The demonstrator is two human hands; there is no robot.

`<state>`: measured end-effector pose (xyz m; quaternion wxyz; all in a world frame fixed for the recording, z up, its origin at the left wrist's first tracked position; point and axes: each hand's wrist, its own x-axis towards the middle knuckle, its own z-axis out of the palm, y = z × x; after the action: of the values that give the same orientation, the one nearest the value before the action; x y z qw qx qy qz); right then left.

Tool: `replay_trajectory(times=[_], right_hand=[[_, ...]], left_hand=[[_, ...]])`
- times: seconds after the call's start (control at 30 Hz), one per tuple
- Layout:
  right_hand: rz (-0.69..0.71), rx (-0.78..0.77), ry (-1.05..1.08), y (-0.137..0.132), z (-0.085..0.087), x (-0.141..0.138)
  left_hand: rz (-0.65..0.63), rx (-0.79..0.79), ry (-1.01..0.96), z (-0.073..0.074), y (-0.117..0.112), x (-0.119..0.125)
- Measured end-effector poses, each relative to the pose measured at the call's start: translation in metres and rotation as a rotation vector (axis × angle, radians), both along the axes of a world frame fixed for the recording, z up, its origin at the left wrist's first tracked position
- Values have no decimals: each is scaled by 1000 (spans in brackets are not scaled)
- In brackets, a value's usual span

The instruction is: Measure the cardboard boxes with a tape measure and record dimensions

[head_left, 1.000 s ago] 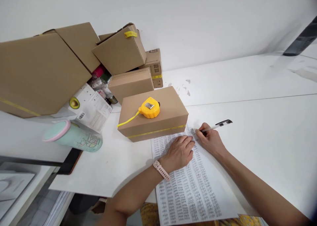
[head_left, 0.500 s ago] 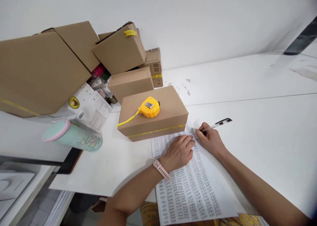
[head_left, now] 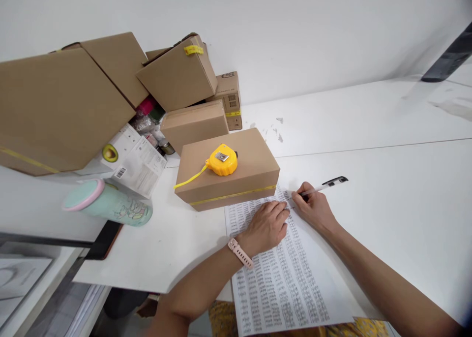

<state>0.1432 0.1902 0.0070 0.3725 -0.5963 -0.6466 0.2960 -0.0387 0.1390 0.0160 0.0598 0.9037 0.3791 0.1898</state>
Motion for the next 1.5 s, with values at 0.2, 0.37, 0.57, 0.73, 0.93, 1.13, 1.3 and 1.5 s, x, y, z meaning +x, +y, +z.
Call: replay_trajectory(times=[0.2,0.37,0.57,0.73,0.93,1.13,1.3,1.5], right_hand=[[4,-11,-4,0,-2,0],[15,-1,6,0,-2,0],[-11,4,-2,0,0,-1],[-7,-2,4,0,2,-1],[-19,5,-19,1,0,0],[-13,11,-23,0,-1,0],[-51,3,4,-1,0,0],[34,221,-20,4,-2,12]], left_hand=[[-4,1,3,0,0,0],[-1,2,6,-1,0,0],[-1,7,7,0,0,0],[-6,6,4,-1,0,0],[-7,11,-6,-1,0,0],[-6,6,-10,-1,0,0],[-8,6,-17,-1,0,0],[-5,51,-55,-3,0,1]])
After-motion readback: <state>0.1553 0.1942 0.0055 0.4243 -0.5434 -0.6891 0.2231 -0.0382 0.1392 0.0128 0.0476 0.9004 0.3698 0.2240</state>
